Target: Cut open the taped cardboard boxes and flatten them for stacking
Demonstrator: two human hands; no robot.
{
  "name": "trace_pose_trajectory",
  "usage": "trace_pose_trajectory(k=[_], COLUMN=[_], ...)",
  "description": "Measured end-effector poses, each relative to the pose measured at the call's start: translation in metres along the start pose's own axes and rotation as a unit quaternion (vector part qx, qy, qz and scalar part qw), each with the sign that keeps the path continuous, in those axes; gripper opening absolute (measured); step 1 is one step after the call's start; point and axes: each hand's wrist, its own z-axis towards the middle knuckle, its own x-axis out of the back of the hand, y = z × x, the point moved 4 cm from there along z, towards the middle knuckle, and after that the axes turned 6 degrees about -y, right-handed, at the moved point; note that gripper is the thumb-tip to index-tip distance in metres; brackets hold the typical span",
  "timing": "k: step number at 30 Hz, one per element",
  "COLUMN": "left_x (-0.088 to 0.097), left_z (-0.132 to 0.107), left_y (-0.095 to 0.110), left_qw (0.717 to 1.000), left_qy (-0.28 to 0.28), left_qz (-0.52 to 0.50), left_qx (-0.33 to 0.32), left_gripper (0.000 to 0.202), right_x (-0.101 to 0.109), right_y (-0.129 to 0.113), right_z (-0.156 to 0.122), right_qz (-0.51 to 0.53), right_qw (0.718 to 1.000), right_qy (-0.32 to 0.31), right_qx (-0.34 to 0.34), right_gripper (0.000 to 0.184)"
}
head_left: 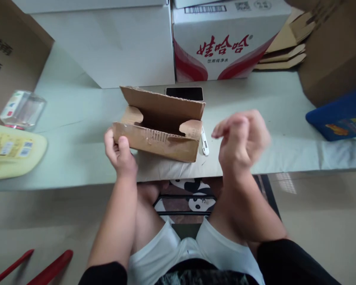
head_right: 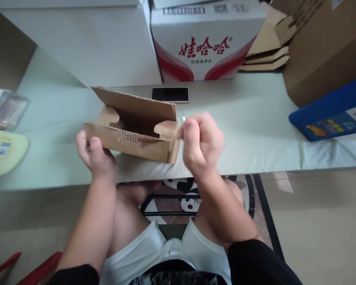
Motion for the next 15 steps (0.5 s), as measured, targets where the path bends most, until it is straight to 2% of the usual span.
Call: trace_pose_trajectory(k=[1,2,4,6,9,12,15], left_x=[-0.001,-0.003,-0.009,-0.014,-0.018,-0.024,-0.033], left_z=[-0.002,-0.004,-0.008,-0.009,-0.003,0.011,0.026], left_y=[0.005,0.010,0.015,0.017,0.020,0.028,0.037], left_qw=[0.999,0.998,0.998,1.000,1.000,1.000,0.998], left_qy=[0.035,0.052,0.045,0.024,0.008,-0.006,-0.032], left_qz=[-0.005,-0.012,-0.015,-0.008,0.012,0.026,0.043], left_qx=[-0.020,-0.035,-0.038,-0.018,0.003,0.013,0.041], left_gripper=[0.057,0.058,0.055,0.047,0.038,0.030,0.026], right_x=[0.001,-0.001,-0.009,-0.015,-0.017,-0.016,-0.016], right_y=[0.019,0.037,0.067,0.085,0.092,0.090,0.086], right_z=[0.009,0.016,0.024,0.025,0.022,0.020,0.019], right_qz=[-0.021,-0.035,-0.042,-0.035,-0.024,-0.027,-0.013], right_qw=[0.996,0.991,0.991,0.996,0.995,0.992,0.989], right_qy=[0.081,0.112,0.093,0.026,-0.034,-0.020,-0.009], right_qx=[0.042,0.066,0.082,0.084,0.096,0.120,0.145], right_gripper=[0.028,0.024,0.023,0.038,0.046,0.041,0.029])
